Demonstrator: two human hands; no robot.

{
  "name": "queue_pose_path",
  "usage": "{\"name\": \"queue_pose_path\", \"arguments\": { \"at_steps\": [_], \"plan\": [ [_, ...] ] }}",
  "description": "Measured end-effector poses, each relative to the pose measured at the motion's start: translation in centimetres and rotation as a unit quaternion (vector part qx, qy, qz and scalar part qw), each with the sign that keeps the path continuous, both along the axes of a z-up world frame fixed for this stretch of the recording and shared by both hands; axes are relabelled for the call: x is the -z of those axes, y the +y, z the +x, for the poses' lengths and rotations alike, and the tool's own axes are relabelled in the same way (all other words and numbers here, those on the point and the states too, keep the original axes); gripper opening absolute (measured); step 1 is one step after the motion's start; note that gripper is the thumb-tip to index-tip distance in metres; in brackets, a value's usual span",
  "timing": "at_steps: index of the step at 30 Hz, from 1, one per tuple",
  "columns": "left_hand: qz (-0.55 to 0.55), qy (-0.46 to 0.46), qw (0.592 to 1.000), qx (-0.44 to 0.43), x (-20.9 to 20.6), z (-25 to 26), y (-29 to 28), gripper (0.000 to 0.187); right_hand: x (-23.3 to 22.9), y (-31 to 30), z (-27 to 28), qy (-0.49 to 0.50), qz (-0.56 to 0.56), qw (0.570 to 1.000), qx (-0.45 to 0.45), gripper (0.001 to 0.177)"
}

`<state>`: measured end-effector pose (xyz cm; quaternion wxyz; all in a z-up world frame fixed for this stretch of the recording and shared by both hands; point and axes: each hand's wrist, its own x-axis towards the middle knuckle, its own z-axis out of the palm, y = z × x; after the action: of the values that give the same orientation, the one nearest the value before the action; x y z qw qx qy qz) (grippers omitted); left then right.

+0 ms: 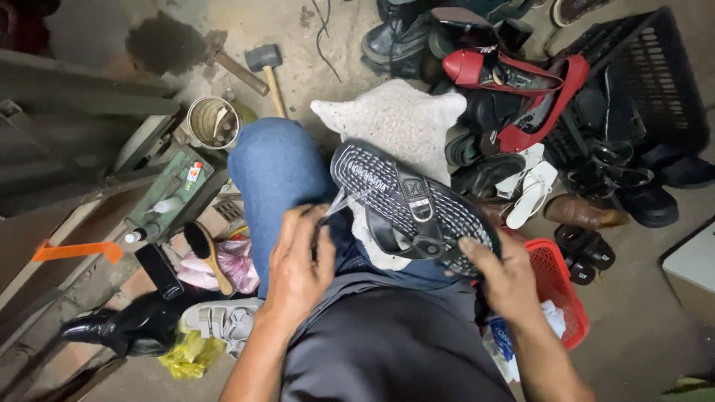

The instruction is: The person sits on the floor and sews a black sandal using a needle and thread. They repeatedly pull the thread through the sole and upper of the sandal, tightening the stitches by hand.

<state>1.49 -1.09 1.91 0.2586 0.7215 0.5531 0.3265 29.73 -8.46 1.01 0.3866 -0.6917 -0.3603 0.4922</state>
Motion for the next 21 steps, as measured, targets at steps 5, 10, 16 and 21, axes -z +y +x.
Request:
{"name": "queue_pose_path", "arguments": {
  "at_steps": [5, 10, 16, 21],
  "plan": [
    [-0.031, -0.025, 0.999, 0.015, -1.3, -0.3, -0.2, 0.024, 1.1, 0.8, -0.8, 0.188, 0.045, 0.974, 0.122, 0.011],
    [-0.101, -0.054, 0.992, 0.058, -2.7, -0.2, -0.6, 0.033, 0.8, 0.9, 0.1, 0.209, 0.0, 0.974, 0.085, 0.02],
    [-0.084, 0.017, 0.989, 0.119, -2.9, 1.2, 0.2, 0.035, -0.2, 1.7, -0.3, 0.18, 0.054, 0.982, 0.036, 0.023],
    [-0.07, 0.032, 0.989, 0.126, -2.9, 1.8, 0.6, 0.035, 0.3, 1.4, 0.0, 0.164, 0.079, 0.983, 0.016, 0.021]
  ]
}}
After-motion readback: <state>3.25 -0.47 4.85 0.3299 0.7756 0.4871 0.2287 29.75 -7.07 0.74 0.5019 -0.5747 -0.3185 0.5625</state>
